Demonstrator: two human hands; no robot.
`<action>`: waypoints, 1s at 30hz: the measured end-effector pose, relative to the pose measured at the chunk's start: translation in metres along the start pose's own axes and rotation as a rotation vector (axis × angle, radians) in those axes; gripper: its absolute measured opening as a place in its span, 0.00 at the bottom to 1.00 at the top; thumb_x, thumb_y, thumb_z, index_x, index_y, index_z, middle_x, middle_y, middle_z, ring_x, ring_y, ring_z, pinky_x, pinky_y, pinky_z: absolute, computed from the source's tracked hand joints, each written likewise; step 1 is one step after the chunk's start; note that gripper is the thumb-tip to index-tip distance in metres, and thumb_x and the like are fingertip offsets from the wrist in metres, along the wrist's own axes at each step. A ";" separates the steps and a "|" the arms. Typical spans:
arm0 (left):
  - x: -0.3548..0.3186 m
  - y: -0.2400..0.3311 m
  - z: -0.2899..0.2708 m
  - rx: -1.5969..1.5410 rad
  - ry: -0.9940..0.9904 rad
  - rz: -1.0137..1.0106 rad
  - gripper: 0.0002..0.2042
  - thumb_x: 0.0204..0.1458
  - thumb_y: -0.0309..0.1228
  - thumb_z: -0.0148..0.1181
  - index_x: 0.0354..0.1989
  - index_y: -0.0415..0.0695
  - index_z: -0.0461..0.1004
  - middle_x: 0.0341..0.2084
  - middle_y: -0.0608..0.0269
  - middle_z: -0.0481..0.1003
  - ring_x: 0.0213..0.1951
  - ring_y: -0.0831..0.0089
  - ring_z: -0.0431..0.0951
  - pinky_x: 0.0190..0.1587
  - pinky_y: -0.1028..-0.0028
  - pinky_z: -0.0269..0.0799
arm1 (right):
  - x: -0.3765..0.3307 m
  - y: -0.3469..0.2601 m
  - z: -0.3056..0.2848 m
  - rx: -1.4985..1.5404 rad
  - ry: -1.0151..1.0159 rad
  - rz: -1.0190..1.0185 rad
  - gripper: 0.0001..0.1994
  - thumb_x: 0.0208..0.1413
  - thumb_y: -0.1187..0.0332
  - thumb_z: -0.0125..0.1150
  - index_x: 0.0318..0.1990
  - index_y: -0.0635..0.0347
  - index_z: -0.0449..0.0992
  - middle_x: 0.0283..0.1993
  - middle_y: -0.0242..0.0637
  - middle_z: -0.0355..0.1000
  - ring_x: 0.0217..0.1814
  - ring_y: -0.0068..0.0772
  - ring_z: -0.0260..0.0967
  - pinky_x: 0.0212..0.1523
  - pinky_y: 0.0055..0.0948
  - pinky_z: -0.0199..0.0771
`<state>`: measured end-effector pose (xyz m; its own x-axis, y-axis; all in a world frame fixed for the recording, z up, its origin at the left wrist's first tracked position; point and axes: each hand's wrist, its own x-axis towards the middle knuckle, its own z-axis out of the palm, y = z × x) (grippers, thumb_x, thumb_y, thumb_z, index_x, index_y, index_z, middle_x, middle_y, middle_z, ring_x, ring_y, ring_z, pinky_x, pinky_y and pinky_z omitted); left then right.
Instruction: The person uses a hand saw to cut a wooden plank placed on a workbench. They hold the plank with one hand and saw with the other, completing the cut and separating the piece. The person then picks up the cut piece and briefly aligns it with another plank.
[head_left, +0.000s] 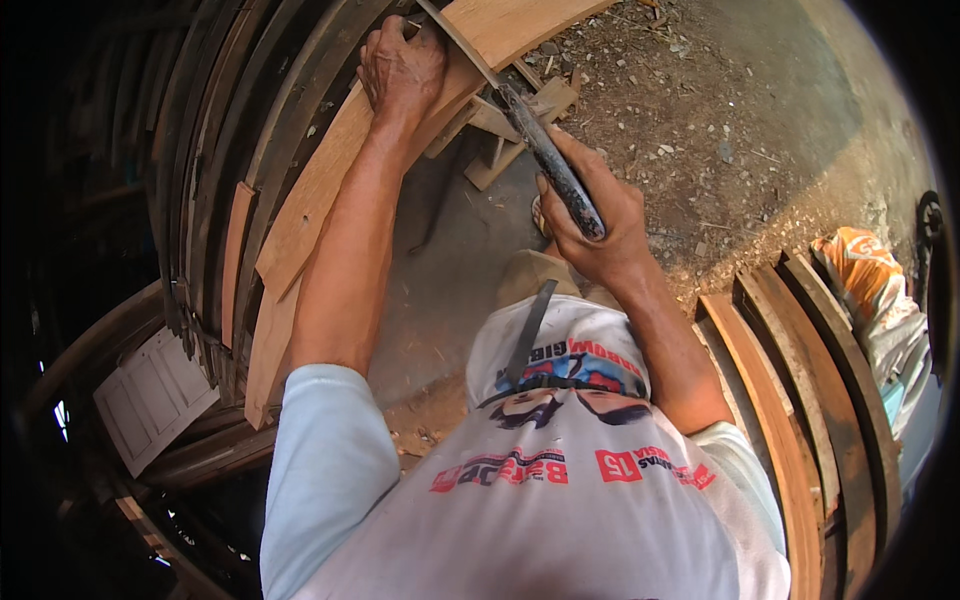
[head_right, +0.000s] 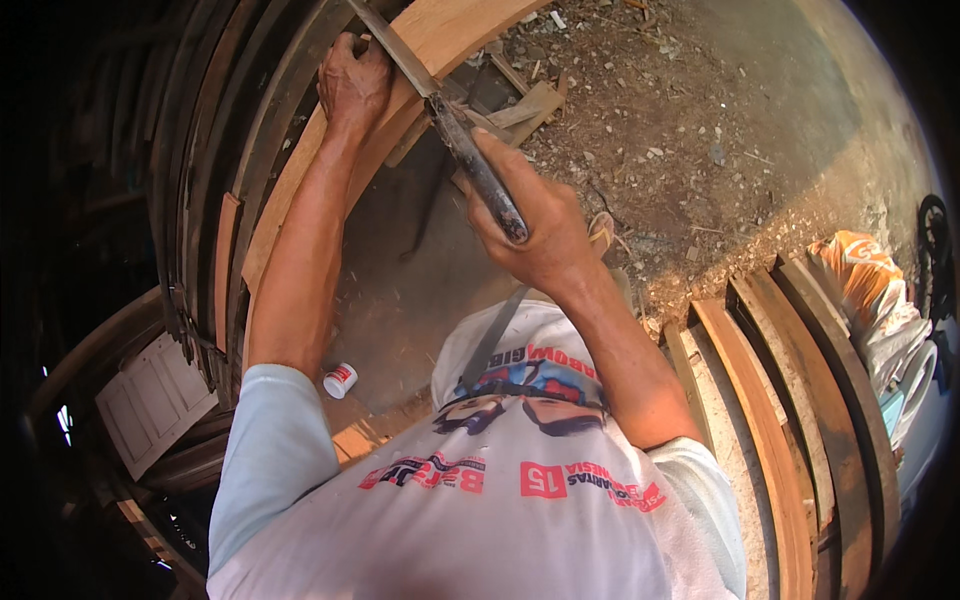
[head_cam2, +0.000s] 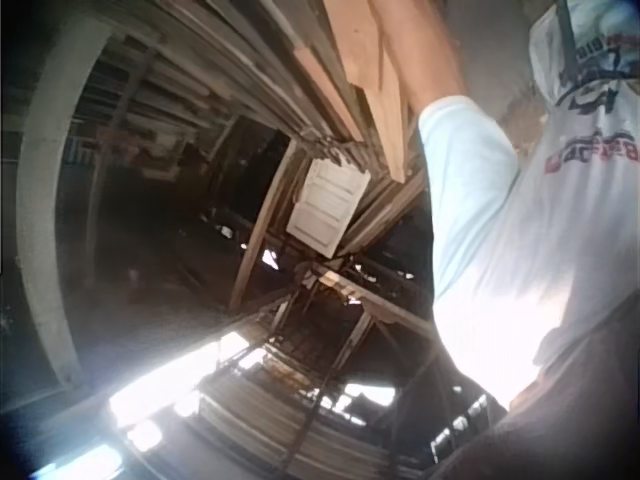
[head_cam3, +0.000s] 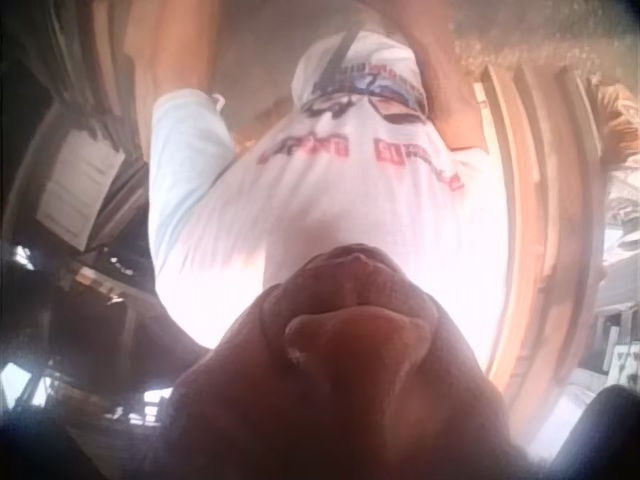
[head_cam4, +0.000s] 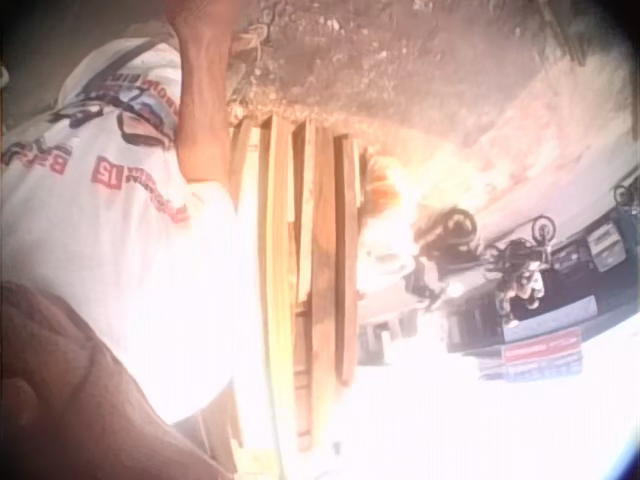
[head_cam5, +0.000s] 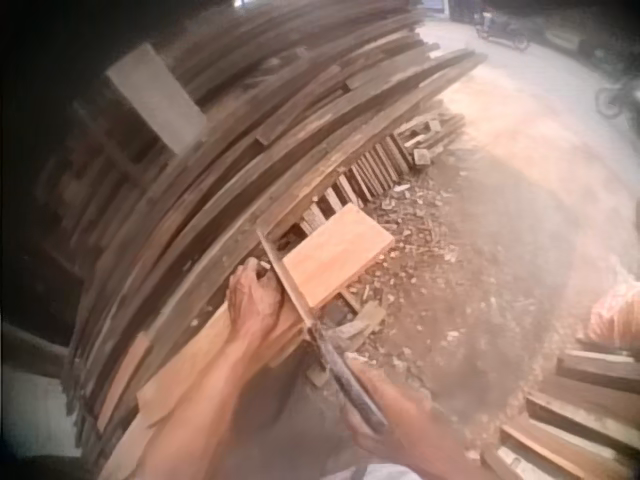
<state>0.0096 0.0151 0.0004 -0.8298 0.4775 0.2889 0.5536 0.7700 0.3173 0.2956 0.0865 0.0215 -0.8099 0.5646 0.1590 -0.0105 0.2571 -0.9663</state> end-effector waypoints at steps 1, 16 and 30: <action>0.001 0.000 0.000 -0.003 0.006 0.002 0.25 0.60 0.52 0.58 0.43 0.37 0.80 0.43 0.39 0.80 0.51 0.40 0.78 0.56 0.50 0.71 | 0.004 0.000 0.002 0.031 0.003 0.010 0.27 0.57 0.77 0.69 0.65 0.61 0.74 0.41 0.47 0.83 0.41 0.38 0.87 0.41 0.32 0.83; -0.009 0.002 -0.004 -0.066 -0.042 -0.022 0.24 0.60 0.52 0.60 0.42 0.39 0.80 0.43 0.44 0.79 0.51 0.44 0.77 0.56 0.49 0.70 | -0.026 -0.021 -0.013 -0.063 0.031 -0.036 0.26 0.57 0.78 0.70 0.64 0.66 0.74 0.41 0.45 0.83 0.39 0.31 0.85 0.41 0.26 0.81; -0.006 -0.003 -0.002 -0.070 0.007 0.026 0.25 0.60 0.53 0.60 0.42 0.38 0.80 0.42 0.41 0.80 0.50 0.42 0.78 0.56 0.50 0.71 | -0.025 -0.018 -0.007 -0.026 0.047 0.003 0.27 0.56 0.77 0.69 0.65 0.62 0.74 0.42 0.47 0.84 0.41 0.35 0.87 0.41 0.33 0.83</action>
<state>0.0129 0.0084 -0.0004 -0.8149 0.4934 0.3041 0.5784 0.7259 0.3721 0.3203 0.0735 0.0368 -0.7812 0.6017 0.1662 0.0076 0.2754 -0.9613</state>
